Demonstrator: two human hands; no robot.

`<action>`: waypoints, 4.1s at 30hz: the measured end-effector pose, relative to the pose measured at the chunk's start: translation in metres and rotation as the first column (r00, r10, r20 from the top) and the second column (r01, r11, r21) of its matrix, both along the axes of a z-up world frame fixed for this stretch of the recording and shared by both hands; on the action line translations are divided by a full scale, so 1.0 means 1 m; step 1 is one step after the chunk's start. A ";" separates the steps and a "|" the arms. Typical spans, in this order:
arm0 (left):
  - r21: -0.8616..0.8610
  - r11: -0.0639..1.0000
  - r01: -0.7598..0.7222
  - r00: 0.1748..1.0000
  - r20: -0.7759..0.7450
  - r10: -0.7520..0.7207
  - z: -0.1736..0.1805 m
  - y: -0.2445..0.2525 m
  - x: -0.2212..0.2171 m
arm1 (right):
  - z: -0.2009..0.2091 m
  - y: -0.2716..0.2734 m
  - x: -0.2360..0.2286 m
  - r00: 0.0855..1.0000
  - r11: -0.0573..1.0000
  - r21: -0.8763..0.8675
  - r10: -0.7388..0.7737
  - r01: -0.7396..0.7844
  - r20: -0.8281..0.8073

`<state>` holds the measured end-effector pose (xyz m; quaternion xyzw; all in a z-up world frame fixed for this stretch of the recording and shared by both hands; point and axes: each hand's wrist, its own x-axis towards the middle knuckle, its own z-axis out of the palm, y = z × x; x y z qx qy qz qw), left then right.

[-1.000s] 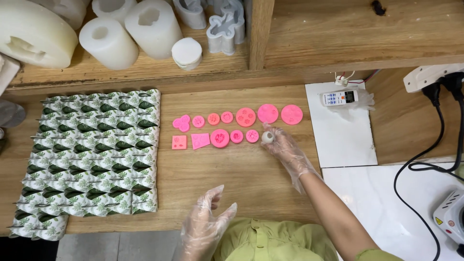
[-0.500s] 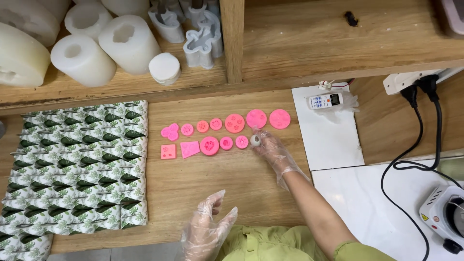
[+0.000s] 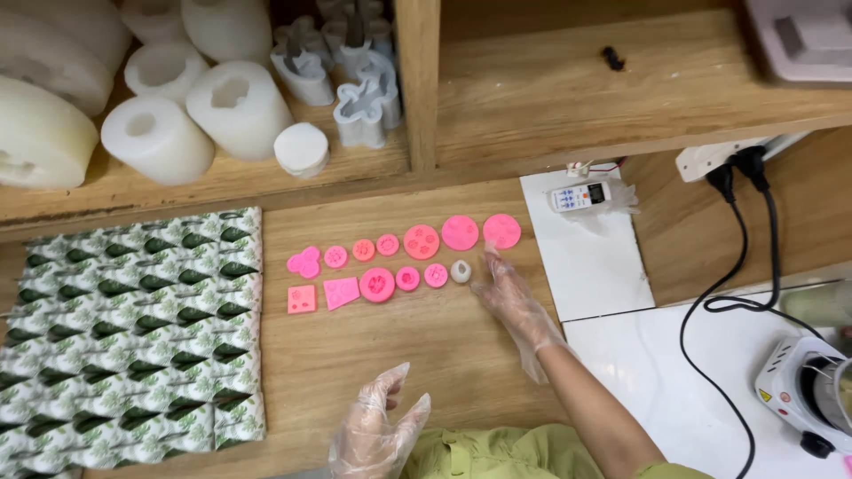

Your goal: The recorder is selecting, inspecting, and organizing various silicone molds on a workbench in a candle-making studio.

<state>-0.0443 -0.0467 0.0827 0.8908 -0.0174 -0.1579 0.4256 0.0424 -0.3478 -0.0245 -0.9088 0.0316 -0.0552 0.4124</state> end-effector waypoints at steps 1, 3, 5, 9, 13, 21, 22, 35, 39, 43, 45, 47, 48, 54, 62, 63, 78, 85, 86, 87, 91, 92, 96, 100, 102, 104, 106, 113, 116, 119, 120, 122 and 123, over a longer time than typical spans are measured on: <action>-0.059 0.998 0.030 0.997 0.074 -0.026 -0.010 0.001 0.001 | 0.019 0.001 -0.016 0.993 0.994 0.051 -0.090 0.094 -0.075; -0.122 0.989 0.086 0.984 0.167 -0.065 -0.006 -0.003 0.011 | 0.028 -0.004 -0.041 0.972 0.974 0.092 -0.193 0.206 -0.133; -0.149 0.978 0.149 0.969 0.220 -0.114 0.023 -0.015 0.018 | 0.010 -0.018 -0.066 0.938 0.869 0.353 -0.305 0.345 -0.166; -0.340 0.874 0.347 0.918 0.312 -0.244 0.118 -0.043 0.050 | 0.012 -0.040 -0.090 0.898 0.817 0.398 -0.438 0.418 -0.044; -0.307 0.706 0.638 0.707 0.597 -0.379 0.230 -0.077 0.075 | 0.053 -0.046 -0.107 0.843 0.777 0.423 -0.535 0.466 0.056; 0.168 0.820 0.547 0.455 0.763 -0.460 0.328 -0.223 0.196 | 0.077 -0.014 -0.128 0.766 0.695 0.455 -0.642 0.557 0.042; 0.189 0.814 0.549 0.420 0.780 -0.464 0.314 -0.251 0.228 | 0.073 -0.013 -0.133 0.771 0.698 0.471 -0.634 0.540 0.057; 0.302 0.860 0.411 0.648 0.567 -0.508 0.313 -0.340 0.292 | 0.057 -0.088 -0.190 0.685 0.633 0.543 -0.715 0.552 0.137; 0.313 0.863 0.396 0.667 0.548 -0.505 0.314 -0.333 0.286 | 0.039 -0.093 -0.199 0.657 0.569 0.536 -0.753 0.624 0.035; 0.265 0.876 0.403 0.717 0.503 -0.482 0.323 -0.319 0.268 | 0.019 -0.087 -0.198 0.670 0.525 0.595 -0.742 0.608 -0.030; 0.256 0.880 0.401 0.712 0.518 -0.475 0.327 -0.311 0.262 | -0.007 -0.091 -0.193 0.682 0.542 0.592 -0.731 0.596 -0.018; 0.200 0.876 0.439 0.677 0.567 -0.469 0.330 -0.304 0.258 | -0.040 -0.100 -0.190 0.781 0.644 0.574 -0.624 0.506 0.011; 0.205 0.877 0.435 0.669 0.577 -0.468 0.327 -0.303 0.257 | -0.076 -0.121 -0.187 0.782 0.645 0.580 -0.623 0.497 0.023; 0.118 0.819 0.562 0.524 0.715 -0.463 0.308 -0.285 0.251 | -0.148 -0.138 -0.159 0.927 0.727 0.605 -0.372 0.326 -0.052; 0.039 0.692 0.721 0.226 0.931 -0.288 0.324 -0.204 0.146 | 0.017 -0.058 -0.148 0.859 0.737 0.625 -0.470 0.256 0.203; 0.033 0.695 0.718 0.238 0.927 -0.290 0.318 -0.196 0.136 | 0.047 -0.050 -0.150 0.864 0.736 0.625 -0.467 0.259 0.191; -0.149 0.724 0.674 0.550 0.755 -0.357 0.176 -0.117 0.034 | 0.150 -0.014 -0.153 0.980 0.457 0.888 -0.145 -0.057 0.137; -0.245 0.766 0.594 0.692 0.641 -0.331 0.117 -0.110 0.028 | 0.105 -0.009 -0.149 0.979 0.527 0.826 -0.138 0.199 -0.148; -0.262 0.764 0.589 0.727 0.586 -0.359 0.109 -0.108 0.027 | 0.094 -0.011 -0.149 0.982 0.538 0.822 -0.125 0.189 -0.144; -0.262 0.771 0.580 0.736 0.573 -0.360 0.102 -0.110 0.029 | 0.084 -0.016 -0.143 0.981 0.531 0.825 -0.116 0.195 -0.157; -0.253 0.814 0.523 0.775 0.538 -0.331 0.080 -0.103 0.022 | 0.051 -0.020 -0.130 0.939 0.576 0.750 -0.099 0.325 -0.330; -0.237 0.841 0.487 0.783 0.546 -0.299 0.077 -0.101 0.021 | 0.046 -0.019 -0.126 0.915 0.614 0.694 -0.127 0.376 -0.384; -0.229 0.881 0.415 0.885 0.327 -0.332 0.086 -0.086 0.020 | 0.031 -0.013 -0.096 0.843 0.566 0.624 -0.345 0.538 -0.413; -0.040 0.935 0.351 0.908 0.256 -0.330 0.064 -0.065 0.017 | -0.002 -0.033 -0.053 0.802 0.544 0.591 -0.359 0.595 -0.477; 0.005 0.937 0.349 0.852 0.414 -0.320 0.060 -0.058 0.014 | -0.017 -0.040 -0.030 0.847 0.613 0.590 -0.314 0.525 -0.428; -0.018 0.955 0.297 0.915 0.292 -0.279 0.071 -0.054 0.014 | -0.034 -0.044 -0.004 0.873 0.676 0.555 -0.326 0.484 -0.364; 0.017 0.967 0.254 0.951 0.179 -0.253 0.074 -0.055 0.016 | -0.037 -0.045 0.016 0.850 0.701 0.496 -0.335 0.513 -0.406; 0.055 0.981 0.184 0.971 0.146 -0.190 0.071 -0.059 0.015 | 0.005 -0.028 0.030 0.849 0.882 0.186 -0.330 0.433 -0.413; 0.053 0.978 0.200 0.965 0.165 -0.206 0.070 -0.059 0.018 | -0.006 -0.032 0.035 0.844 0.896 0.110 -0.356 0.431 -0.401; 0.073 0.978 0.197 0.976 0.083 -0.203 0.076 -0.062 0.021 | 0.002 -0.032 0.028 0.892 0.922 0.159 -0.282 0.354 -0.353; 0.073 0.977 0.200 0.975 0.085 -0.206 0.073 -0.062 0.021 | 0.003 -0.032 0.030 0.892 0.921 0.159 -0.285 0.357 -0.352; 0.063 0.977 0.204 0.962 0.172 -0.212 0.068 -0.061 0.020 | 0.004 -0.030 0.032 0.905 0.931 0.154 -0.266 0.330 -0.332; 0.064 0.976 0.206 0.961 0.173 -0.214 0.066 -0.061 0.021 | 0.005 -0.029 0.032 0.905 0.931 0.155 -0.267 0.332 -0.332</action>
